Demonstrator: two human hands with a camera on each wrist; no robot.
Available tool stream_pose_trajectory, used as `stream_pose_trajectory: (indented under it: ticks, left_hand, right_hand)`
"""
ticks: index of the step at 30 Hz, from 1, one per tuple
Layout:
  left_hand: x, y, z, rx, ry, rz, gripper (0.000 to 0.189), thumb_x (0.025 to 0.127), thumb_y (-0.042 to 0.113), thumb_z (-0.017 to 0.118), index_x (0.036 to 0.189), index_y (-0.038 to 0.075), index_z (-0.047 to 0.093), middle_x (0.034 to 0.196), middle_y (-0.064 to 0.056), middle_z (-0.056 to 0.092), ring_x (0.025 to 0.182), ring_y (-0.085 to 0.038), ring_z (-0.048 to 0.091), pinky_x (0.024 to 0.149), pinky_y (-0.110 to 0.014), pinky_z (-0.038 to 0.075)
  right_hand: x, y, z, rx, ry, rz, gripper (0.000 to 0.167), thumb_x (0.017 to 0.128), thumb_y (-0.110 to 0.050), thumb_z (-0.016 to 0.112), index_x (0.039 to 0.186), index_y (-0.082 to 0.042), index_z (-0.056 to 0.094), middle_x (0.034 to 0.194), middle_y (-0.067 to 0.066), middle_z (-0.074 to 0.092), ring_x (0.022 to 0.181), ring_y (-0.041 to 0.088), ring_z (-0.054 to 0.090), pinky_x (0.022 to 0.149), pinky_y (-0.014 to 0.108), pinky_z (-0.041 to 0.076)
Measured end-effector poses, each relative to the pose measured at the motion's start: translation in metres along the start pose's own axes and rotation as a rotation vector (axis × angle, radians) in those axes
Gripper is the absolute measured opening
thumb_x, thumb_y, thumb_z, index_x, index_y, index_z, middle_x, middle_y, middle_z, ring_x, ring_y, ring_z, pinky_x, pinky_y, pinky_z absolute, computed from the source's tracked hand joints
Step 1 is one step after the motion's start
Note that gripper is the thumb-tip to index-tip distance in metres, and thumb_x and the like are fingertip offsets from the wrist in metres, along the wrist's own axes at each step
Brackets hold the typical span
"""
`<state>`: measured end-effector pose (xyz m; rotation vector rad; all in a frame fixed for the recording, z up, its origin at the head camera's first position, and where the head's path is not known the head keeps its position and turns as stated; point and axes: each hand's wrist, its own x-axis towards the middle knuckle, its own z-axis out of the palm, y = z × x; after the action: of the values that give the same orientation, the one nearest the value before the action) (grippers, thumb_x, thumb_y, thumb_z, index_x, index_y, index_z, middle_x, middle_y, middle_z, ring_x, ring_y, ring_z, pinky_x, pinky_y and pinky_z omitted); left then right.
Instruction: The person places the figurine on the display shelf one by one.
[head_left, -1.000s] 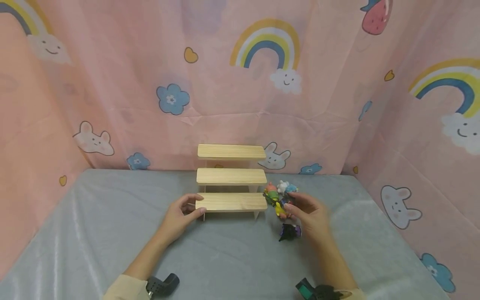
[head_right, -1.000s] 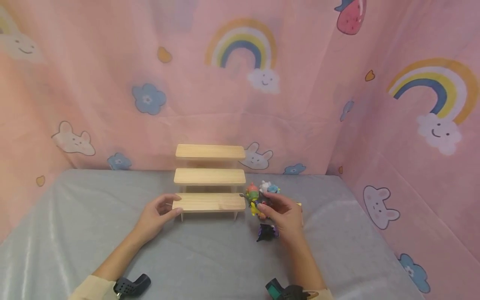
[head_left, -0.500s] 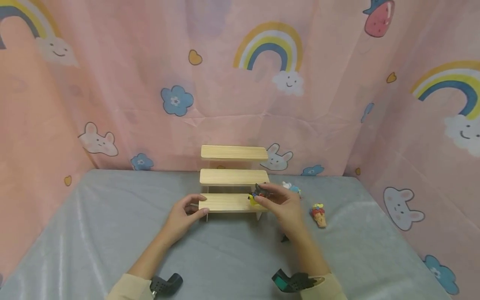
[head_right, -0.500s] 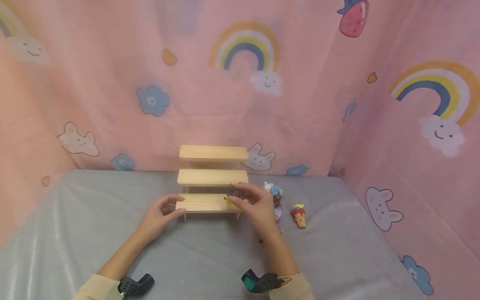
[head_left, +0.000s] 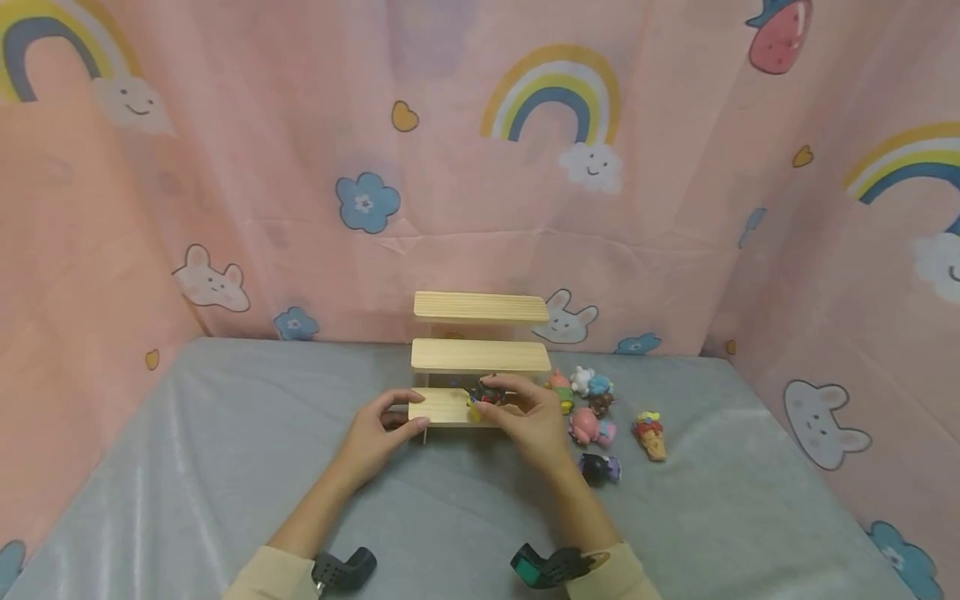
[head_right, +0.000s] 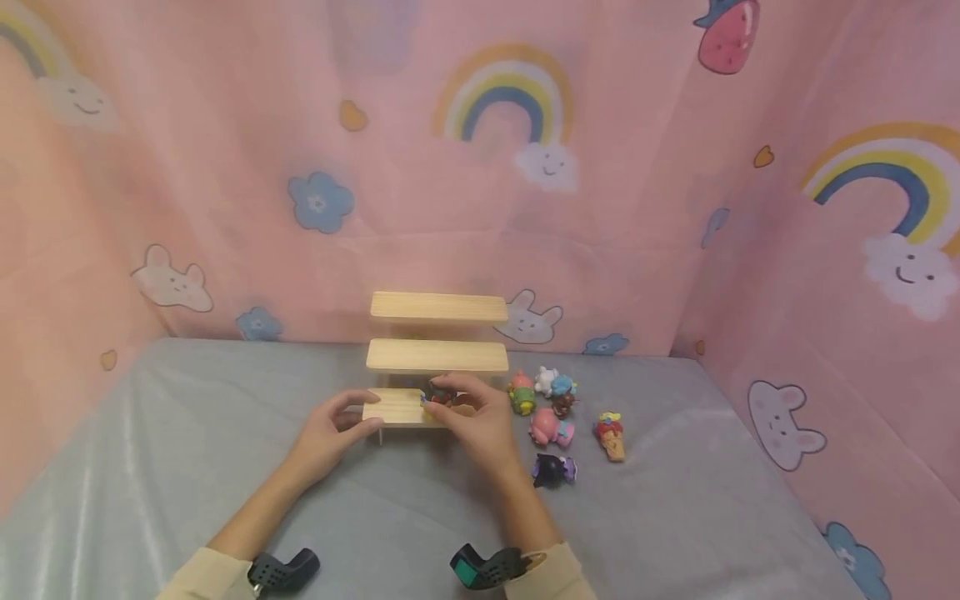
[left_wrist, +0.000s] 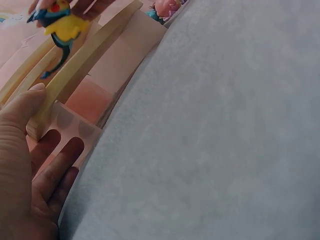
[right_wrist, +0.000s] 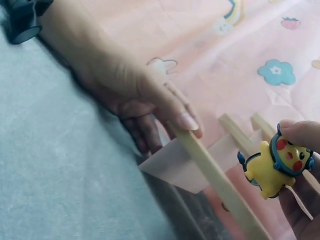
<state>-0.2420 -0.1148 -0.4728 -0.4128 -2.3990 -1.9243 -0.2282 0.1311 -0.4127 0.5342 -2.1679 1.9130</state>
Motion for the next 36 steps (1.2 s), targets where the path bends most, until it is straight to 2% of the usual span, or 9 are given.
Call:
stream_pose_trajectory:
  ticks: [3,7,11,18,26,36]
  left_hand:
    - [0.0,0.002,0.0,0.016,0.0,0.006,0.036,0.089,0.024,0.079,0.122,0.015,0.067,0.125,-0.012,0.067,0.095,-0.017,0.071,0.073,-0.025,0.052]
    - [-0.001,0.004,0.0,0.018,0.007,-0.007,0.036,0.089,0.024,0.08,0.121,0.015,0.067,0.125,-0.012,0.068,0.094,-0.017,0.071,0.074,-0.025,0.052]
    - [-0.001,0.004,0.001,0.013,0.011,-0.021,0.036,0.088,0.024,0.08,0.121,0.015,0.067,0.125,-0.011,0.068,0.095,-0.017,0.071,0.074,-0.025,0.052]
    - [-0.001,0.004,0.0,0.002,0.001,-0.021,0.037,0.089,0.024,0.079,0.122,0.014,0.067,0.122,-0.013,0.068,0.095,-0.018,0.072,0.073,-0.025,0.052]
    - [-0.001,0.004,0.0,0.008,0.001,-0.005,0.036,0.089,0.024,0.079,0.122,0.014,0.067,0.121,-0.012,0.069,0.092,-0.017,0.072,0.073,-0.026,0.052]
    - [-0.001,0.003,0.001,0.015,0.008,0.002,0.035,0.089,0.023,0.079,0.122,0.014,0.067,0.127,-0.012,0.068,0.094,-0.017,0.072,0.075,-0.026,0.053]
  right_hand:
    - [0.0,0.006,0.005,-0.033,0.008,-0.002,0.03,0.083,0.002,0.079,0.112,0.003,0.071,0.11,0.013,0.069,0.086,0.006,0.068,0.077,0.026,0.059]
    - [0.002,0.015,0.013,-0.012,0.037,-0.066,0.029,0.082,0.005,0.079,0.11,0.004,0.073,0.101,0.02,0.07,0.081,0.005,0.068,0.073,0.022,0.058]
    - [0.003,0.017,0.024,-0.021,0.099,-0.104,0.029,0.08,0.005,0.081,0.109,0.002,0.074,0.1,0.023,0.071,0.079,0.006,0.068,0.071,0.022,0.057]
    - [0.005,0.016,0.038,-0.07,0.155,-0.128,0.029,0.08,-0.001,0.083,0.107,-0.003,0.075,0.101,0.018,0.073,0.083,0.011,0.072,0.076,0.024,0.059]
    - [0.011,0.017,0.047,-0.082,0.172,-0.144,0.028,0.081,-0.001,0.082,0.108,-0.004,0.075,0.101,0.016,0.074,0.087,0.026,0.073,0.078,0.025,0.059]
    - [0.014,0.02,0.059,-0.12,0.199,-0.185,0.029,0.08,0.001,0.082,0.108,0.003,0.073,0.101,0.021,0.074,0.086,0.039,0.074,0.073,0.031,0.061]
